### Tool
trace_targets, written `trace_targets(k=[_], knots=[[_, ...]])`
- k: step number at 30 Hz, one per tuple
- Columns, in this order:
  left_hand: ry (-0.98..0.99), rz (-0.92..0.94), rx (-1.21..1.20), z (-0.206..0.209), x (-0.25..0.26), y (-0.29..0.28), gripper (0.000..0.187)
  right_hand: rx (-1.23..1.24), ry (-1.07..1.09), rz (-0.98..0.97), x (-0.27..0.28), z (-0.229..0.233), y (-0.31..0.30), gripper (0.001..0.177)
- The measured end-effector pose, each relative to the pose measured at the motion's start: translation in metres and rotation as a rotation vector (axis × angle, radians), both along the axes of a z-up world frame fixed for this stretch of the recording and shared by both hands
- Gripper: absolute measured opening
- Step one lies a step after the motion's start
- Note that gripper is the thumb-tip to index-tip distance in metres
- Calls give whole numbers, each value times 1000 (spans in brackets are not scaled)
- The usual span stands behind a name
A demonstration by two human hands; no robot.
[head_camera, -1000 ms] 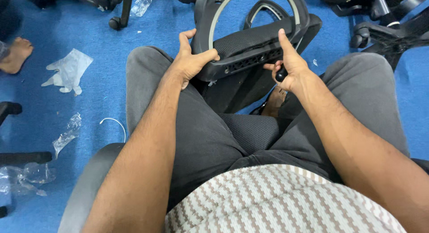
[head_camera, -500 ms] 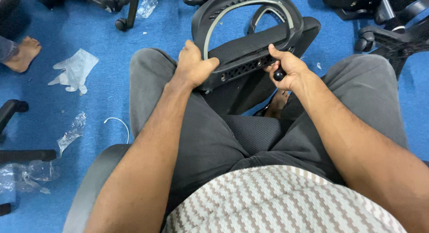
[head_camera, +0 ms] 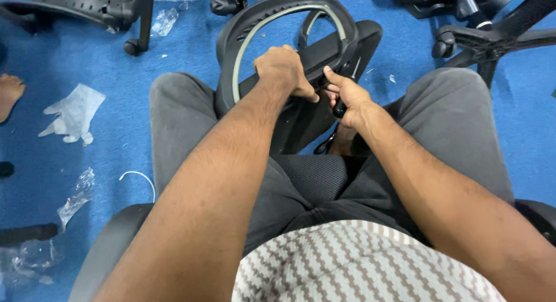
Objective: The person uses a screwdriver to attach a black plastic frame to a chair backrest. They align the frame, insert screws, and tighten them to secure the components together.
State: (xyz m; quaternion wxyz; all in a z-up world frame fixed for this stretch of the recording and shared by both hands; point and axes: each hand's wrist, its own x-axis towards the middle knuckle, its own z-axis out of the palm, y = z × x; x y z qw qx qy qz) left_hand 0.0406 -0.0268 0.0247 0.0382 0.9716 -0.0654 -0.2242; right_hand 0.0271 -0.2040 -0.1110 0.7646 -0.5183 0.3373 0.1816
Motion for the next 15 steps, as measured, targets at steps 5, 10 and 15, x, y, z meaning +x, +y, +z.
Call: trace_targets(k=[5,10,15], knots=[[122,139,-44,-3,16,-11,98,-61,41,-220,1,-1,-20,36],[26,157,-67,-6,21,-12,78,-9,39,-248,1,-2,-41,24],[-124,42,-156,1,12,-20,61,-24,72,-359,-6,0,-55,18]])
